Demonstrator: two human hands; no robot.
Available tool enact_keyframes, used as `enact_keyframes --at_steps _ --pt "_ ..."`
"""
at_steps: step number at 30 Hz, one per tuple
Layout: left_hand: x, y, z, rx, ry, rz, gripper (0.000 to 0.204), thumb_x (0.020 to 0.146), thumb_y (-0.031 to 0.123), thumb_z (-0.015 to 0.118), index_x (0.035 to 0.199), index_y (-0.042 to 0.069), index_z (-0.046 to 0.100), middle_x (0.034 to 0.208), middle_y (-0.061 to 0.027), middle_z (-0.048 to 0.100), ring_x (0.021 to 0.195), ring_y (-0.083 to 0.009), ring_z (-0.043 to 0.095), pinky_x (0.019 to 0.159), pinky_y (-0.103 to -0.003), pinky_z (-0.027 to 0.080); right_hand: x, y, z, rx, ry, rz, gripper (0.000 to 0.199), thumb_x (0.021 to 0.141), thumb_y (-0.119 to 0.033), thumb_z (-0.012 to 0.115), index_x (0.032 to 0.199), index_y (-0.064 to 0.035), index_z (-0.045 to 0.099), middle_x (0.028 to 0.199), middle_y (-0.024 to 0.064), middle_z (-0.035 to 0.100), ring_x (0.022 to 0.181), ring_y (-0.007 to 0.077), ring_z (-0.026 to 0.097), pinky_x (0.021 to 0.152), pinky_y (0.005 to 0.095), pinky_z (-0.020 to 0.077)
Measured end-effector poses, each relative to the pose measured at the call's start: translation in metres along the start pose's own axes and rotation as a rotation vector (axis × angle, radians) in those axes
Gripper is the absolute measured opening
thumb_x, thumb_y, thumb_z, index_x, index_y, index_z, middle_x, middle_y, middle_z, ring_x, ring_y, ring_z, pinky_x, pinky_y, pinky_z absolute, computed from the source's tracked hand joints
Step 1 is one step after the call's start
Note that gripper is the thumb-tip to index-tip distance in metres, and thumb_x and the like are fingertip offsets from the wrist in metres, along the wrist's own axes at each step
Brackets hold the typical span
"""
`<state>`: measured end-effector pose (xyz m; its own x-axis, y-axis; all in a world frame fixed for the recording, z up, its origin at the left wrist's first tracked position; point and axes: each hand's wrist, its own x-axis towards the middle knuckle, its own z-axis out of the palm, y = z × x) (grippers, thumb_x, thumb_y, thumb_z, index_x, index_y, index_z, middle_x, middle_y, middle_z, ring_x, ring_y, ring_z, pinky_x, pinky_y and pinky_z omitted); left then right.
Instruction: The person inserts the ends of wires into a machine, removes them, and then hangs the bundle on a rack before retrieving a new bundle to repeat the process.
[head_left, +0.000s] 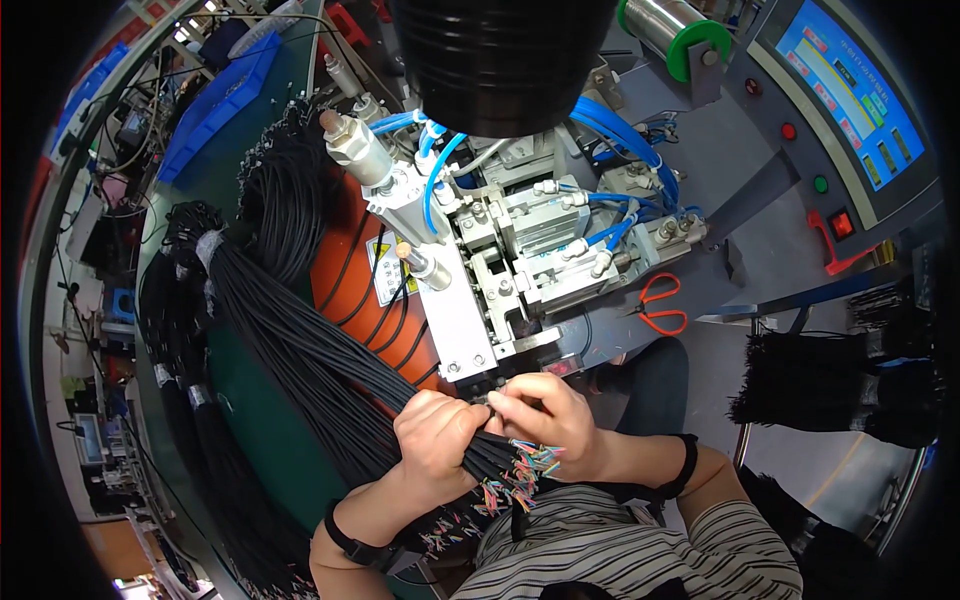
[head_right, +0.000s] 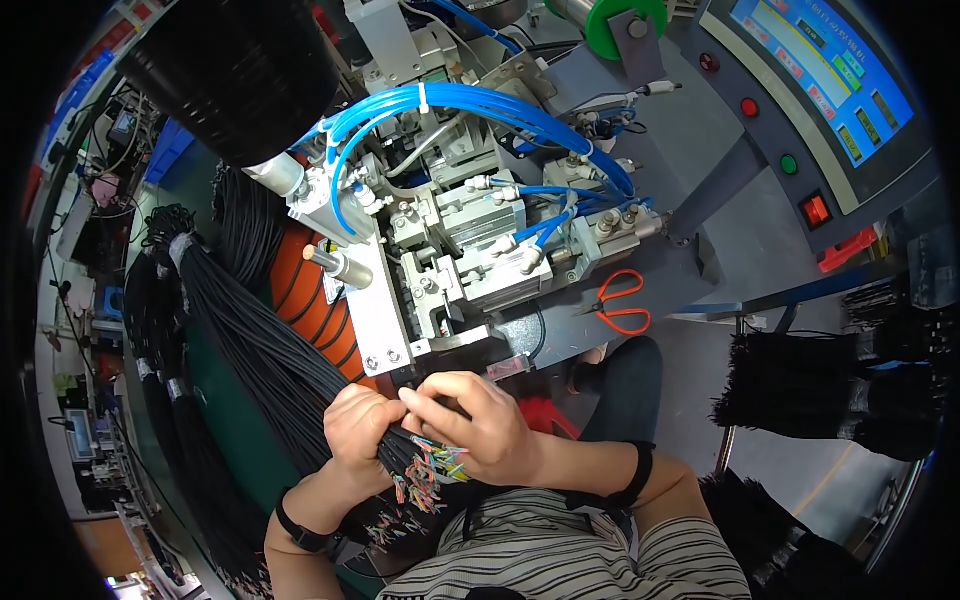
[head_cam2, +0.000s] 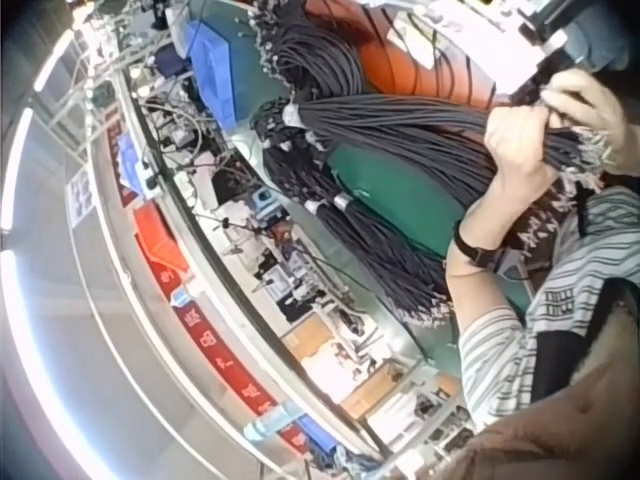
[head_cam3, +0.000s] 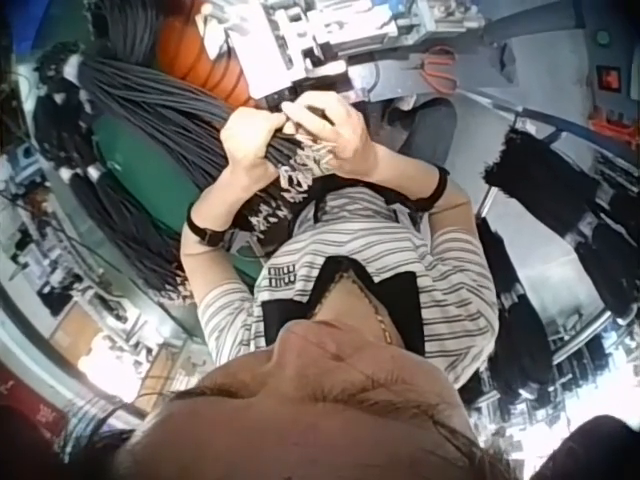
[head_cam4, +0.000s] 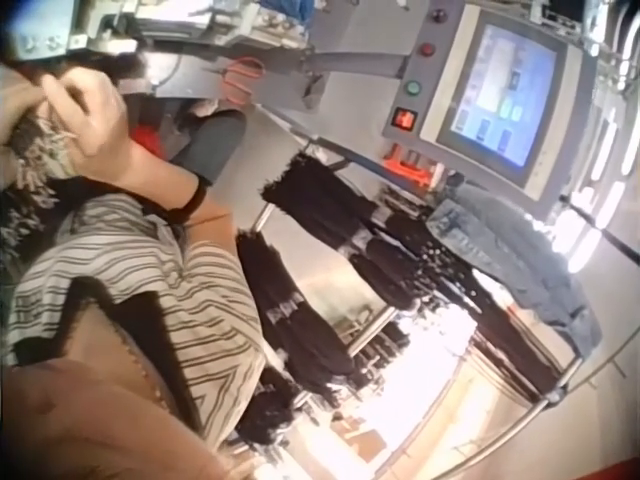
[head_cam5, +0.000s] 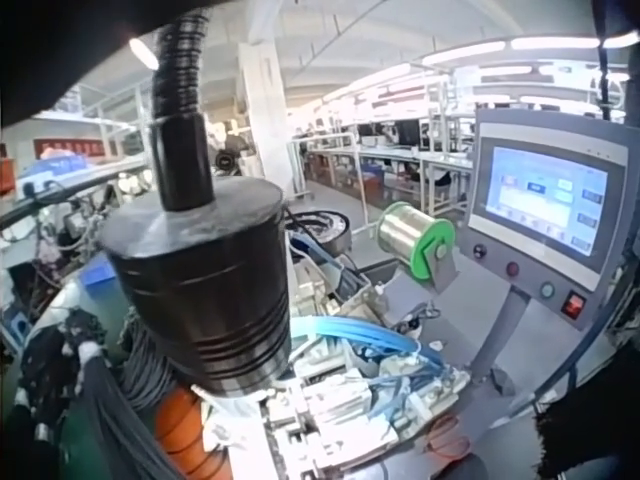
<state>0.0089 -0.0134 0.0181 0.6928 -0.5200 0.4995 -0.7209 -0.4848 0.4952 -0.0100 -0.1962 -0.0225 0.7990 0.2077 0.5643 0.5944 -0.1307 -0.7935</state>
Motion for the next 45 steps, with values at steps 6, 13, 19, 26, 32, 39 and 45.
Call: enact_keyframes --at_steps 6,13,19,26,32,39,45 --pt "-0.002 -0.001 0.004 0.129 -0.030 0.072 0.023 0.069 0.009 0.075 0.087 0.001 0.063 0.066 -0.0052 0.051 0.056 -0.0231 0.052 0.056 -0.035 0.037 -0.007 0.011 -0.010 -0.128 -0.019 -0.047 0.034 0.094 -0.004 0.064 0.128 -0.0002 0.061 0.109 0.0113 0.062 0.091 0.0166 0.065 0.075 0.0278 0.0530" --pt "-0.004 -0.001 0.006 0.197 -0.053 0.122 0.025 0.069 0.009 0.073 0.089 -0.001 0.064 0.065 -0.0044 0.049 0.055 -0.0216 0.051 0.055 -0.035 0.036 -0.008 0.016 -0.019 0.996 -0.070 0.755 0.021 0.094 -0.004 0.065 0.113 0.0053 0.065 0.101 0.0117 0.065 0.085 0.0155 0.066 0.069 0.0252 0.0522" --pt "0.000 0.001 0.005 0.175 -0.063 0.104 0.024 0.069 0.008 0.072 0.090 -0.002 0.064 0.065 -0.0044 0.048 0.055 -0.0209 0.051 0.055 -0.034 0.036 -0.004 0.021 -0.021 1.000 -0.115 0.770 0.015 0.095 -0.003 0.063 0.106 0.0062 0.067 0.097 0.0105 0.066 0.080 0.0138 0.066 0.063 0.0223 0.0505" --pt "0.000 0.000 0.001 0.175 -0.183 0.123 0.023 0.070 0.012 0.072 0.089 0.000 0.063 0.067 -0.0037 0.052 0.058 -0.0203 0.053 0.057 -0.034 0.037 0.001 0.025 -0.026 0.639 -0.175 0.574 0.014 0.095 -0.004 0.064 0.104 0.0045 0.068 0.093 0.0059 0.066 0.072 0.0080 0.066 0.058 0.0189 0.0497" --pt "0.005 -0.006 -0.007 0.073 -0.340 0.101 0.024 0.071 0.013 0.070 0.090 0.001 0.063 0.071 -0.0039 0.056 0.061 -0.0200 0.055 0.060 -0.034 0.039 0.006 0.033 -0.035 0.616 -0.311 0.636 0.009 0.093 -0.004 0.066 0.098 0.0028 0.068 0.090 0.0031 0.065 0.069 0.0074 0.065 0.054 0.0190 0.0483" --pt "0.000 0.004 0.001 0.267 -0.309 0.029 0.033 0.074 0.011 0.065 0.103 -0.002 0.065 0.079 -0.0057 0.058 0.067 -0.0208 0.056 0.064 -0.034 0.040 0.018 0.015 -0.032 -0.425 -0.285 0.041 0.007 0.083 -0.008 0.069 0.081 -0.0028 0.064 0.074 0.0036 0.058 0.057 0.0179 0.063 0.048 0.0303 0.0494" --pt "0.000 0.003 -0.001 0.262 -0.338 -0.008 0.042 0.076 0.010 0.060 0.115 -0.006 0.064 0.091 -0.0090 0.059 0.078 -0.0222 0.056 0.070 -0.035 0.042 0.012 0.021 -0.026 -0.441 -0.206 0.077 0.007 0.079 -0.009 0.068 0.079 -0.0043 0.062 0.073 0.0074 0.054 0.056 0.0253 0.060 0.049 0.0368 0.0492"
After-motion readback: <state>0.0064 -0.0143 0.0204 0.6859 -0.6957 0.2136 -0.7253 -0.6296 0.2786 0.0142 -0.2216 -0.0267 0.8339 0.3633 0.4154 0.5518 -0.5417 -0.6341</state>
